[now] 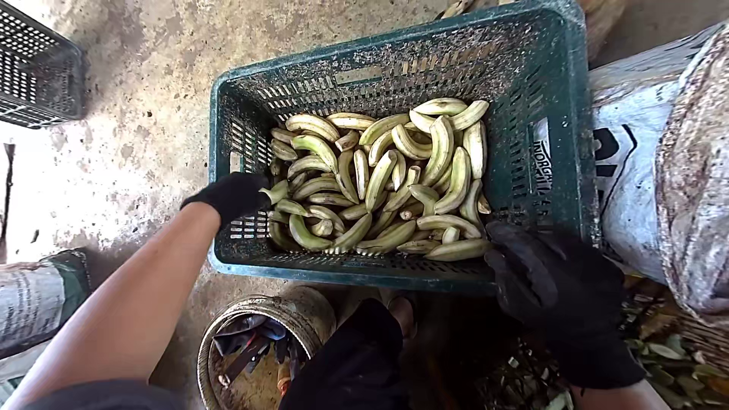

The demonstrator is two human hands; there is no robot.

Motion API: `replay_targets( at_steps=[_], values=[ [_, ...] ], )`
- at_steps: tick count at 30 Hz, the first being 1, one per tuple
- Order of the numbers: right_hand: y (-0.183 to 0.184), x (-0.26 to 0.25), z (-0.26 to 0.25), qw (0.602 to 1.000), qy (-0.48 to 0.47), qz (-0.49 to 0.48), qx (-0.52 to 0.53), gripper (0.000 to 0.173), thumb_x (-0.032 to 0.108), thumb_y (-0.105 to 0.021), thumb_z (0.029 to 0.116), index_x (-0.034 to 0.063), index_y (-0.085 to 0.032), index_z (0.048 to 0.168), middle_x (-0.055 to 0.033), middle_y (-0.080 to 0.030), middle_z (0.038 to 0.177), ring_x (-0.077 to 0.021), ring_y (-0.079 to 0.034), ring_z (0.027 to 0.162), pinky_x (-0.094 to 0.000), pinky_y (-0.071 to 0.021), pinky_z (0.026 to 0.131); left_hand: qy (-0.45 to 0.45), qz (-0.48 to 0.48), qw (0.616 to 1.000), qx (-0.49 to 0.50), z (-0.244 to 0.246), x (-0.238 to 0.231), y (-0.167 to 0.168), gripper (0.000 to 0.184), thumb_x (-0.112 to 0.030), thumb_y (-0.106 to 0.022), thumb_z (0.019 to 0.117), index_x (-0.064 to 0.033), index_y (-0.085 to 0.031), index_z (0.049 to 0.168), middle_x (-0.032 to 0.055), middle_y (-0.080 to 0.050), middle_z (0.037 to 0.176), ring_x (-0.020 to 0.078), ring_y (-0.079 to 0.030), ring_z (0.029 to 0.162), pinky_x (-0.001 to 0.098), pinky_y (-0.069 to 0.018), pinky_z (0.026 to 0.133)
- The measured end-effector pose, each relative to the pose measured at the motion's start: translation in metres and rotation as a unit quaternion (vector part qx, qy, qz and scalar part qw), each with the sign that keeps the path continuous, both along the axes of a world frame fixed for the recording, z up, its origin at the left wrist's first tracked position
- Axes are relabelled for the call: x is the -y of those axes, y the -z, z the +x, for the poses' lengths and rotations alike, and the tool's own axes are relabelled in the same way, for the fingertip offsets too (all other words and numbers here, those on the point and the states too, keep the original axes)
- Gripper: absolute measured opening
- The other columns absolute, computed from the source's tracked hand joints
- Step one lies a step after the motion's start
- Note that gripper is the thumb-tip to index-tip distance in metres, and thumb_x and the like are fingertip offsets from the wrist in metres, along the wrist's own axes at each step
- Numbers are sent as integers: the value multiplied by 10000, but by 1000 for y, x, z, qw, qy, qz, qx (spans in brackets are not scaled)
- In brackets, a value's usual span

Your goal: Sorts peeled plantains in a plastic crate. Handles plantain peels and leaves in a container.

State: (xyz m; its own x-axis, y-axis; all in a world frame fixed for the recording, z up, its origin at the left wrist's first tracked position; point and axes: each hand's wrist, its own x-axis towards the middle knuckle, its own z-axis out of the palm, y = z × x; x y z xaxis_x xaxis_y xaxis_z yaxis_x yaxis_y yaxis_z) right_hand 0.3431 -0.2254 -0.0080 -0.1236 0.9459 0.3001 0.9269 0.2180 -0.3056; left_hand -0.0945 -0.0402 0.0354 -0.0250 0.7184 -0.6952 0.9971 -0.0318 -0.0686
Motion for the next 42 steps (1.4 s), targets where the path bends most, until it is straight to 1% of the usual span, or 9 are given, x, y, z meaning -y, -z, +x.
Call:
replay_targets(
  at_steps=[4, 7, 10, 14, 21, 25, 28, 36, 42],
  values=[
    [1, 0, 1, 1000, 2, 5, -2, 421, 403, -472, 1021, 138, -733, 1217, -167, -742, 1027, -359, -709, 938, -533, -541, 769, 24, -14, 994, -101, 17, -5, -40, 208, -286, -659, 954, -171, -725, 1114, 170, -723, 1004, 405, -689, 973, 698, -508, 802],
    [1, 0, 0, 1000, 6, 6, 0, 430, 413, -472, 1022, 137, -734, 1219, -175, -743, 1036, -368, -709, 939, -536, -538, 767, 49, -39, 985, -160, 48, -16, -34, 362, -420, -637, 953, -67, -714, 928, 212, -706, 947, 437, -682, 952, 718, -489, 766],
    [2, -1, 1, 1000, 3, 9, 2, 436, 417, -470, 1022, 132, -732, 1223, -180, -741, 1041, -371, -708, 948, -540, -541, 776, -20, 13, 994, -103, 57, -39, 11, 400, -331, -657, 958, 46, -676, 1094, 304, -680, 1093, 506, -648, 1078, 750, -470, 871],
    [1, -1, 0, 1000, 1, 24, 2, 435, 413, -464, 1027, 129, -737, 1213, -172, -748, 1036, -364, -712, 939, -528, -545, 765, -136, 100, 986, -15, 58, -49, 58, 584, -308, -747, 906, 13, -549, 1352, 333, -622, 1253, 529, -600, 1190, 749, -463, 931],
    [2, -1, -2, 1000, -2, 26, -9, 414, 387, -477, 1026, 123, -726, 1224, -170, -744, 1015, -355, -711, 934, -526, -545, 768, -80, 105, 990, 40, 46, -23, 70, 394, -347, -632, 1000, -53, -641, 1263, 278, -677, 1160, 503, -639, 1117, 738, -474, 912],
    [-1, 0, -2, 1000, 3, 16, 1, 428, 387, -472, 1030, 102, -727, 1222, -183, -743, 1031, -369, -710, 932, -533, -544, 760, -159, 118, 980, 24, 45, -52, 82, 448, -391, -616, 990, 8, -682, 1185, 300, -660, 1215, 496, -608, 1197, 721, -452, 977],
    [-2, -1, -4, 1000, 3, 6, -1, 437, 400, -460, 1033, 117, -721, 1239, -179, -742, 1044, -370, -708, 942, -538, -541, 766, -172, 132, 976, 31, 41, -45, 83, 499, -423, -637, 979, 11, -667, 1223, 306, -657, 1216, 499, -610, 1192, 718, -454, 983],
    [0, -1, -4, 1000, 15, 19, -4, 437, 405, -475, 1024, 103, -740, 1193, -179, -746, 1038, -361, -715, 936, -531, -549, 768, 18, 5, 1000, -24, 50, -46, 70, 498, -417, -528, 1058, 49, -645, 1188, 315, -658, 1165, 505, -623, 1151, 721, -458, 946],
    [1, 1, -5, 1000, 13, 5, -2, 436, 407, -472, 1027, 120, -718, 1244, -181, -740, 1058, -370, -710, 949, -541, -542, 758, -57, 74, 996, 2, 51, -47, 86, 489, -450, -605, 994, -34, -676, 1241, 268, -671, 1226, 479, -624, 1186, 717, -464, 965]
  ],
)
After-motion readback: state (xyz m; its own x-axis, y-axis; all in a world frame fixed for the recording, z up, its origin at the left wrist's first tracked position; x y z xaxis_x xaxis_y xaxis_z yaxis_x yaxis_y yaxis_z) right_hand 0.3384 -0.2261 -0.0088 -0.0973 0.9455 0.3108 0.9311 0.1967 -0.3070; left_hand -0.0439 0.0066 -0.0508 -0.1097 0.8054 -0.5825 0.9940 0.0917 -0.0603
